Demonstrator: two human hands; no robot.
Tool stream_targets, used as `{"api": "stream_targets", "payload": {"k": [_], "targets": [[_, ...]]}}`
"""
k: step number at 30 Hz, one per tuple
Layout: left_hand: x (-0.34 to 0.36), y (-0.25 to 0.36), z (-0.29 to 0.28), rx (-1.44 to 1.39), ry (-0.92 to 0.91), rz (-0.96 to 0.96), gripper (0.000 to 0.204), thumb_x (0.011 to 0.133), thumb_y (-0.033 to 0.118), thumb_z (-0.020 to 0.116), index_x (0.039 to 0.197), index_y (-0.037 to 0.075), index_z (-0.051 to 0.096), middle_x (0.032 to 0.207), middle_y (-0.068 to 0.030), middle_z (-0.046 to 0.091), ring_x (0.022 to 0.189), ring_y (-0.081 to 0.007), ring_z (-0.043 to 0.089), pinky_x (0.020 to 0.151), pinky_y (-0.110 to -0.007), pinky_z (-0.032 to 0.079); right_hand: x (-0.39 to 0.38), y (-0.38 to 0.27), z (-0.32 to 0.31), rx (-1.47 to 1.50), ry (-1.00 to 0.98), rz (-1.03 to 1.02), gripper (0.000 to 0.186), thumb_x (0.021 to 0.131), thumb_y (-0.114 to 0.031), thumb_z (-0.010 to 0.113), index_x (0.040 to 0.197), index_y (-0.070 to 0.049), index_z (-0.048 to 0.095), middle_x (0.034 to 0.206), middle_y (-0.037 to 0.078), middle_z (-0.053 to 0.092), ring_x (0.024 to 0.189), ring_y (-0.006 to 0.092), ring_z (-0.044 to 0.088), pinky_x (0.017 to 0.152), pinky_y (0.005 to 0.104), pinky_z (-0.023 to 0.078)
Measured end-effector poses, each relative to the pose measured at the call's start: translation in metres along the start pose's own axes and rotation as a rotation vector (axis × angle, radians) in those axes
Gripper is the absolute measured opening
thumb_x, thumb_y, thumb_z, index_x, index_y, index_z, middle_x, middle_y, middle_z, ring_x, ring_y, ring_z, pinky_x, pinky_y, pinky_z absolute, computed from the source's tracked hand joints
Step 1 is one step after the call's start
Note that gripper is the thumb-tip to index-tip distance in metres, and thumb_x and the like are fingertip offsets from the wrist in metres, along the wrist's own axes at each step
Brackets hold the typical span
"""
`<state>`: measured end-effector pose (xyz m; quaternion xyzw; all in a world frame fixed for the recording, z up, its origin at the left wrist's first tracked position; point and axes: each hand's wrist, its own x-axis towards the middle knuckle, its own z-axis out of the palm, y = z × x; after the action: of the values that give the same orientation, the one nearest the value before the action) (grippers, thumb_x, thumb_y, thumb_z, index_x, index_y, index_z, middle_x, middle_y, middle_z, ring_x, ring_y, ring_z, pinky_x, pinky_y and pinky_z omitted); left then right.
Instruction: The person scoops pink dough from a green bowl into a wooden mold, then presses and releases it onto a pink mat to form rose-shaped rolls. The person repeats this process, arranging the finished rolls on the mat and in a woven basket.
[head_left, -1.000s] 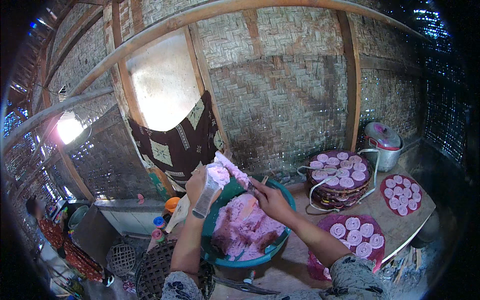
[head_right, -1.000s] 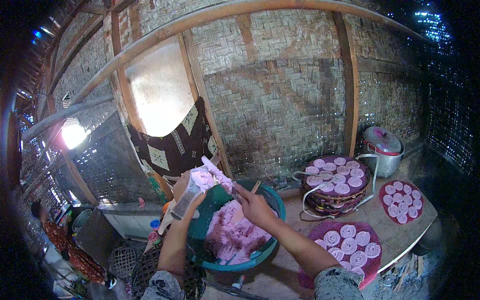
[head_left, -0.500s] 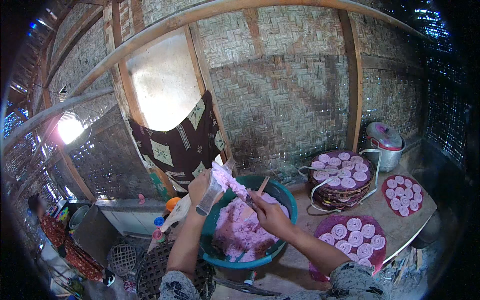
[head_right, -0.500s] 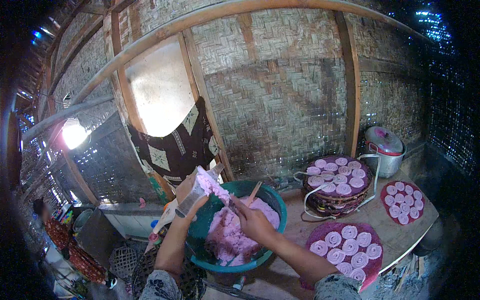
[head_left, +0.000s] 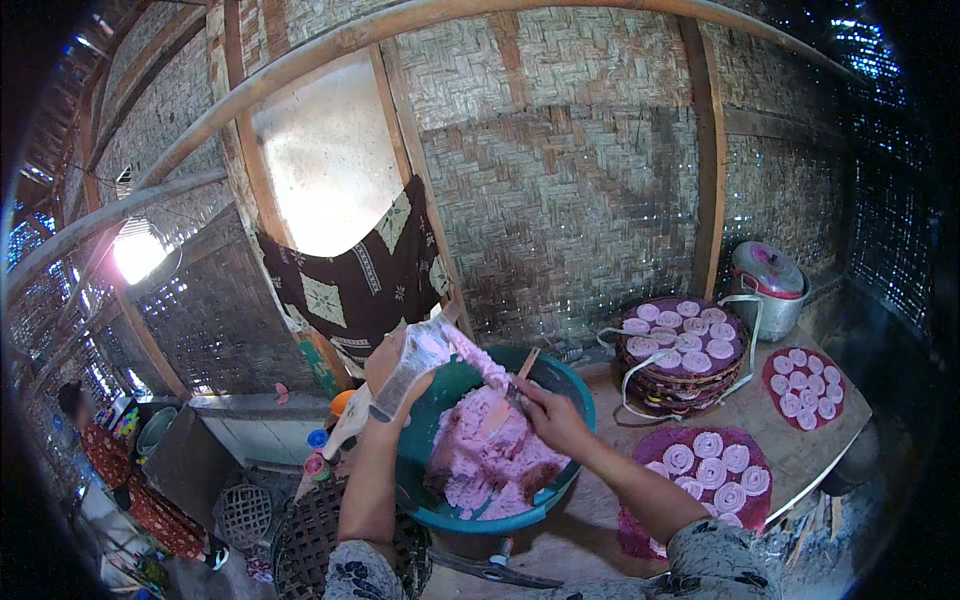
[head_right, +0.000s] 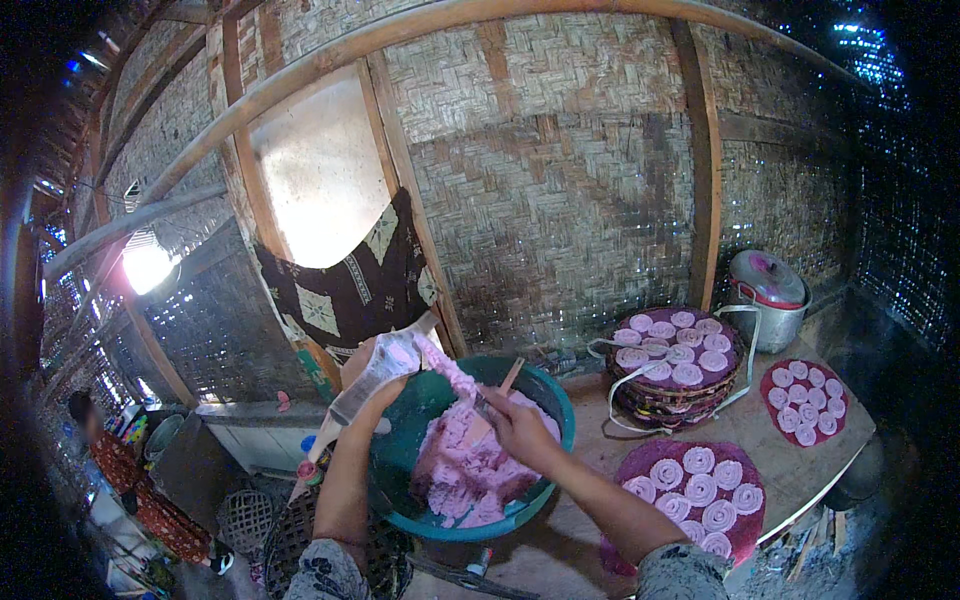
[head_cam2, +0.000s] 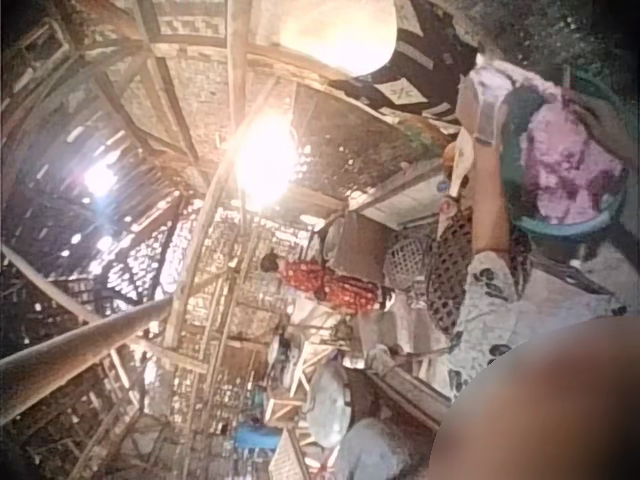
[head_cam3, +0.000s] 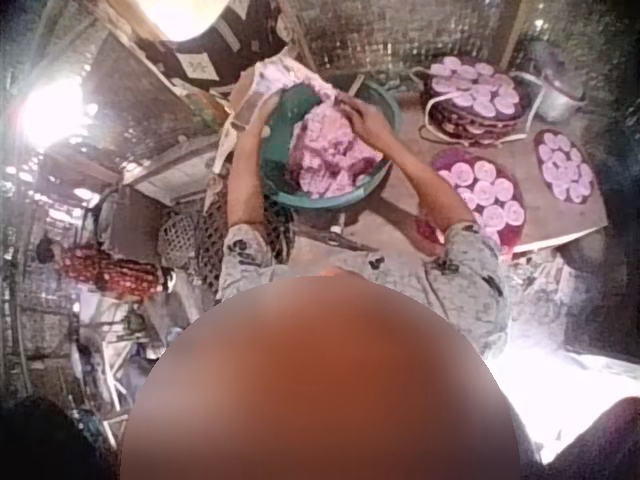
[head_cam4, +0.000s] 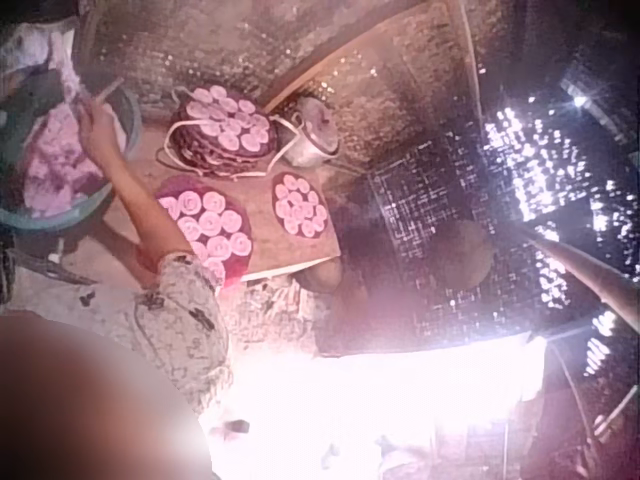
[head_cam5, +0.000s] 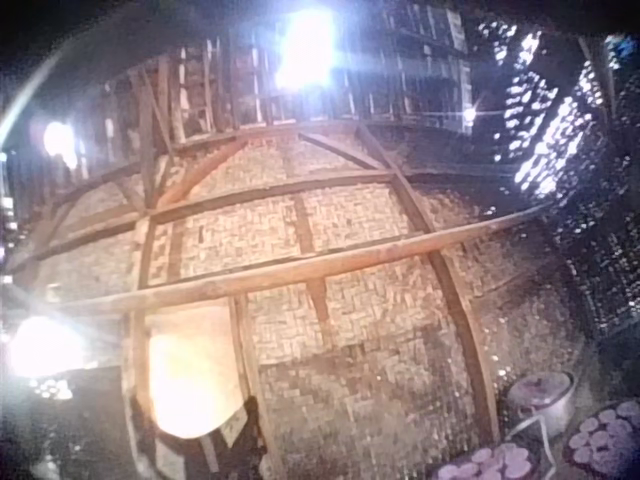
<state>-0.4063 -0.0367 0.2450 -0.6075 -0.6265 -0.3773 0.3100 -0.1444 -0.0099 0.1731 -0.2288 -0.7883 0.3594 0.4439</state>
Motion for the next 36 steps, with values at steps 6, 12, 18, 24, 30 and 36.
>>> {"api": "stream_targets", "payload": {"k": [6,12,18,24,30,36], "targets": [[-0.009,-0.034,-0.003,0.236,0.146,-0.099,0.035,0.070,0.031,0.071,0.091,0.007,0.057,0.081,-0.0128,0.061,0.073,-0.0346,0.063,0.062,-0.043,0.049,-0.020,-0.026,0.003,0.093,-0.238,0.227,0.040,0.094,-0.010,0.048,0.133,-0.011,0.050,0.108,0.023,0.063,0.097,0.0330,0.065,0.083,0.0334,0.048],[-0.002,-0.005,-0.036,0.096,0.190,-0.159,0.028,0.076,0.030,0.069,0.091,0.007,0.061,0.078,-0.0159,0.061,0.076,-0.0341,0.061,0.067,-0.041,0.049,0.005,0.011,-0.028,-0.828,-0.571,0.241,0.036,0.091,-0.022,0.047,0.124,-0.015,0.058,0.108,0.013,0.066,0.097,0.0291,0.064,0.084,0.0427,0.049],[-0.018,-0.011,-0.101,-0.736,0.286,-0.385,0.020,0.085,0.020,0.057,0.093,0.003,0.056,0.082,-0.0067,0.056,0.072,-0.0204,0.055,0.065,-0.035,0.046,0.012,0.020,-0.015,-0.780,-0.458,-0.127,0.036,0.089,-0.035,0.054,0.112,-0.009,0.064,0.117,0.012,0.060,0.116,0.0307,0.051,0.098,0.0439,0.038],[-0.021,0.076,-0.094,-2.235,-0.035,-0.311,0.019,0.080,0.016,0.056,0.090,0.007,0.044,0.078,-0.0005,0.040,0.066,-0.0099,0.043,0.055,-0.026,0.037,-0.056,-0.004,0.051,1.336,-0.635,0.485,0.084,0.088,-0.070,0.033,0.136,-0.002,0.039,0.097,0.015,0.064,0.094,0.0278,0.060,0.078,0.0404,0.049],[-0.091,0.128,-0.033,-1.800,-0.050,-0.671,0.029,0.084,0.026,0.063,0.104,0.006,0.057,0.102,-0.0075,0.055,0.096,-0.0197,0.053,0.081,-0.035,0.042,-0.146,-0.005,0.033,2.098,-0.642,0.632,0.100,0.079,-0.081,0.032,0.139,0.000,0.031,0.069,0.012,0.058,0.044,0.0171,0.050,0.031,0.0285,0.037],[-0.169,0.152,-0.028,-1.532,-0.653,-0.997,0.042,0.080,0.022,0.070,0.115,0.003,0.057,0.108,-0.0112,0.062,0.097,-0.0192,0.061,0.085,-0.034,0.050,-0.216,-0.038,-0.106,1.422,0.126,0.570,0.087,0.087,-0.067,0.038,0.136,0.005,0.031,0.068,0.007,0.057,0.041,0.0100,0.046,0.030,0.0236,0.036]]}}
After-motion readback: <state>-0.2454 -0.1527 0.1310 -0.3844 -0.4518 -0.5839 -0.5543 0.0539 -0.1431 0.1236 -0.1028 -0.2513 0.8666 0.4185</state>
